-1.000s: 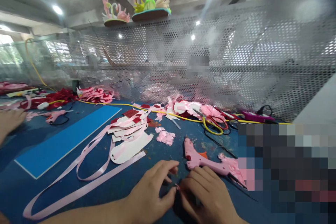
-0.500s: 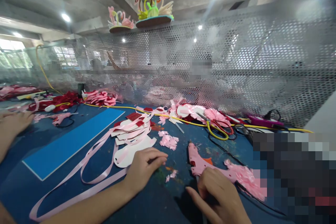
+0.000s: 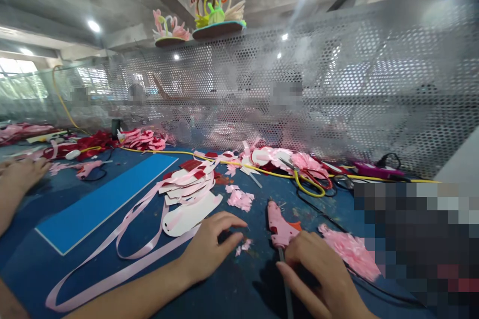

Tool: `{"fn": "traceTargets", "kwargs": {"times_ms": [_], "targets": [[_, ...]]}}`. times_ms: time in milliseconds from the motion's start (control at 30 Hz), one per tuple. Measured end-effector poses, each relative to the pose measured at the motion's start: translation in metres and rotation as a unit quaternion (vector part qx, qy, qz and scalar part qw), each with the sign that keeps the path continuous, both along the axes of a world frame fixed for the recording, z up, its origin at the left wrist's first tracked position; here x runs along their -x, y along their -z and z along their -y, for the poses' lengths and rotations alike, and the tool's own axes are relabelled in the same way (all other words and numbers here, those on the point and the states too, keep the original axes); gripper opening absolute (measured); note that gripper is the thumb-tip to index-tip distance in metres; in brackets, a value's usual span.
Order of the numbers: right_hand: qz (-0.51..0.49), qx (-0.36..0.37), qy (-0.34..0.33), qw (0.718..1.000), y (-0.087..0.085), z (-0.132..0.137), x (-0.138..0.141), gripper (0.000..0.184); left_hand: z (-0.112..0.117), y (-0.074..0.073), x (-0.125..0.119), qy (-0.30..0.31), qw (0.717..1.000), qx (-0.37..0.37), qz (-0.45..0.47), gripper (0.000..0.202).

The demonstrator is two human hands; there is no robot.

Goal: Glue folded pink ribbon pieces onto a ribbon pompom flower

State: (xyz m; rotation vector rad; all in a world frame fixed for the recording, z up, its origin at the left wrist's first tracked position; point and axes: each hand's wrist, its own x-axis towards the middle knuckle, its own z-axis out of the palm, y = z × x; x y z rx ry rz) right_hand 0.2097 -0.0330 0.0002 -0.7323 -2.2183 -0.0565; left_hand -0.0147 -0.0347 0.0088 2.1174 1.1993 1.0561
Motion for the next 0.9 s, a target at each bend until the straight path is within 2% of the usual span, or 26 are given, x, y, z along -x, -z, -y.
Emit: {"fn": "traceTargets", "kwargs": {"times_ms": [67,133,167,233,267,367,467,533,633,767,900], "targets": [[-0.022,0.010,0.007,1.000,-0.002,-0.003,-0.008,0.015,0.009,0.006,-0.010,0.069,0.993,-0.078,-0.062,0.019],[-0.036,0.019,0.025,0.999,-0.003,-0.007,-0.016,0.016,0.016,0.020,-0.027,0.132,0.964,-0.196,-0.118,0.018],[-0.038,0.019,0.032,0.999,-0.003,-0.008,-0.020,0.016,0.019,0.028,-0.038,0.137,0.948,-0.258,-0.127,0.016],[-0.033,0.016,0.039,0.999,-0.002,-0.009,-0.027,0.016,0.022,0.040,-0.059,0.103,0.925,-0.314,-0.190,0.009],[-0.030,0.012,0.041,0.999,-0.001,-0.008,-0.030,0.015,0.022,0.043,-0.069,0.069,0.918,-0.322,-0.223,0.009],[-0.022,0.006,0.039,0.999,-0.002,-0.002,-0.038,0.013,0.017,0.040,-0.089,0.049,0.898,-0.314,-0.304,0.026],[-0.022,0.010,0.034,0.999,-0.006,0.004,-0.044,0.012,0.014,0.034,-0.098,0.031,0.882,-0.373,-0.287,0.022],[-0.027,0.012,0.037,0.999,-0.008,0.005,-0.045,0.011,0.015,0.033,-0.102,-0.007,0.866,-0.424,-0.266,0.025],[-0.026,0.005,0.039,0.999,-0.010,0.004,-0.044,0.012,0.021,0.031,-0.103,-0.043,0.840,-0.459,-0.287,0.026],[-0.016,-0.004,0.039,0.999,-0.010,0.000,-0.042,0.012,0.025,0.020,-0.094,-0.024,0.828,-0.461,-0.318,0.018],[-0.016,-0.003,0.036,0.999,-0.007,-0.001,-0.042,0.012,0.020,0.021,-0.090,0.032,0.852,-0.388,-0.351,0.015]]}}
